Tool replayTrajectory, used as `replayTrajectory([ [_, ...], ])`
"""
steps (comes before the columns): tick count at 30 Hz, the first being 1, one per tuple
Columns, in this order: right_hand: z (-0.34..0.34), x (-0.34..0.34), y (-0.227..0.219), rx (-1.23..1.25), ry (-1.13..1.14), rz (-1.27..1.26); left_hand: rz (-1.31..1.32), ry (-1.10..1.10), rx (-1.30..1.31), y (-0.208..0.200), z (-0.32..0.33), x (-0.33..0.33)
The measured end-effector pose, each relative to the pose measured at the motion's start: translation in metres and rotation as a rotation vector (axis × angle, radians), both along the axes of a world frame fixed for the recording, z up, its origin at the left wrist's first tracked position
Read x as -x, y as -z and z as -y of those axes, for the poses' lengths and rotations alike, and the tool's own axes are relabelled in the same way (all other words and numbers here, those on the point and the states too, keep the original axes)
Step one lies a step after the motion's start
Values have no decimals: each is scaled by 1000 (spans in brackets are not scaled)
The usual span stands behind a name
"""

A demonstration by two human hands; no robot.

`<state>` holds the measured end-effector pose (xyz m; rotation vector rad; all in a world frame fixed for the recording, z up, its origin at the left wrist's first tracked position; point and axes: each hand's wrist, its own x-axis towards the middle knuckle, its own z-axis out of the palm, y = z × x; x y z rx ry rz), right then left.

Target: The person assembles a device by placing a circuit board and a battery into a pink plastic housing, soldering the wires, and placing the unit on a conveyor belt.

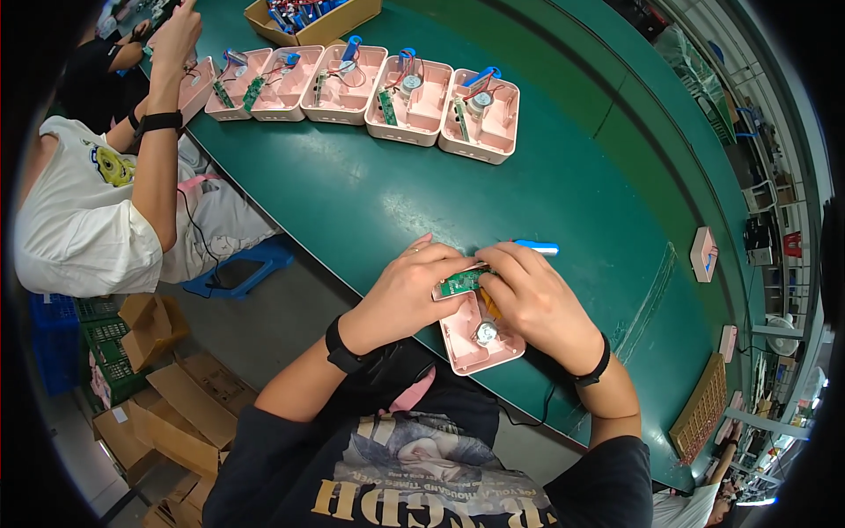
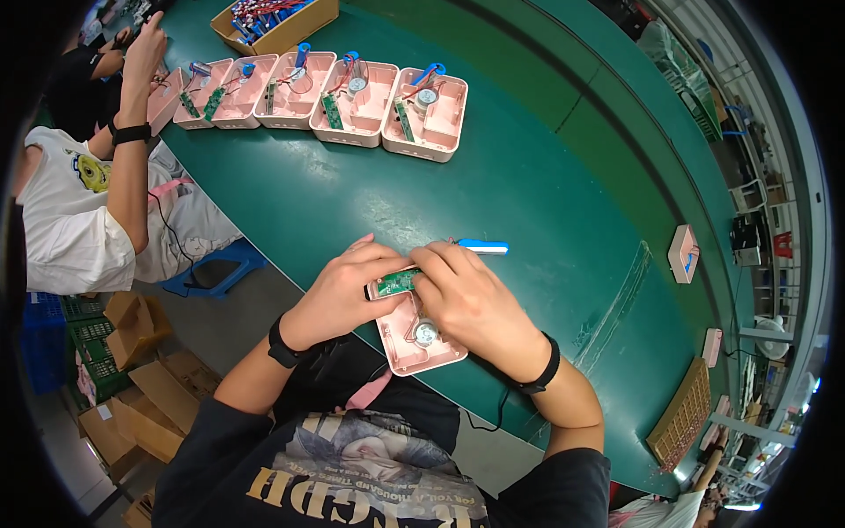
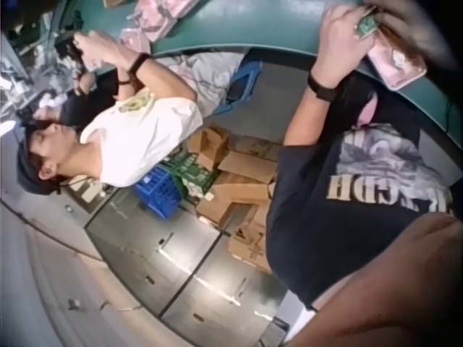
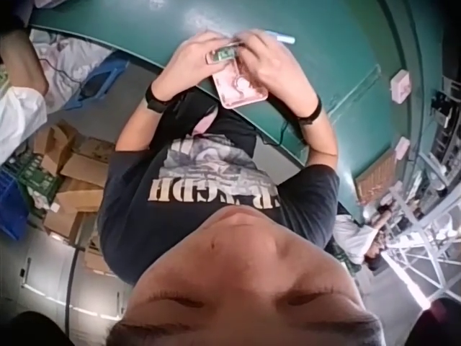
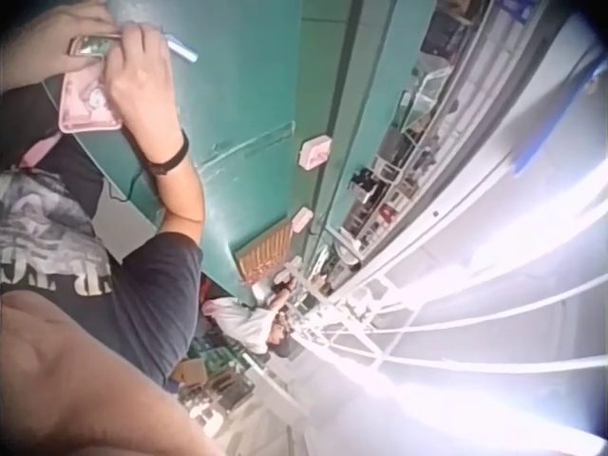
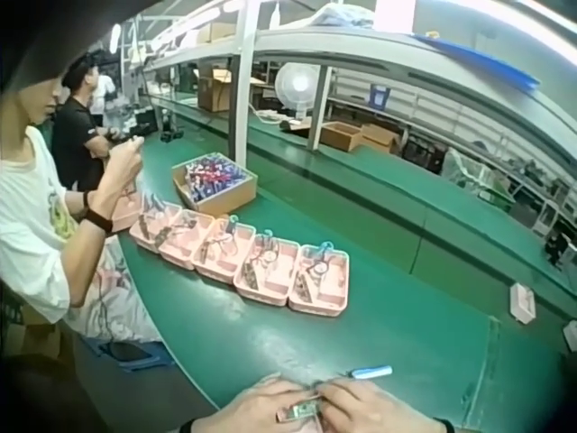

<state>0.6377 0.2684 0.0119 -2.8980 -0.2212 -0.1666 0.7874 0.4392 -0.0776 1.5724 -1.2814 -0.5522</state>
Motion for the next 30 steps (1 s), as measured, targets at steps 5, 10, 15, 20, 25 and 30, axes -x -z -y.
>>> replayTrajectory([
  [5,-5,2,-5,88,-8,-47,13,-8,8,0,3,5],
  [10,-4,3,1,100,19,-18,-39,-54,-55,-7,3,7],
  [15,-3,7,10,89,89,-30,157,-38,93,1,1,6],
  [20,-7,9,15,65,209,-41,244,-36,79,-2,1,8],
  [25,-10,9,19,47,295,-34,288,-24,42,-11,0,9],
  [30,9,8,-4,-131,237,-218,354,-40,21,-12,-3,10],
])
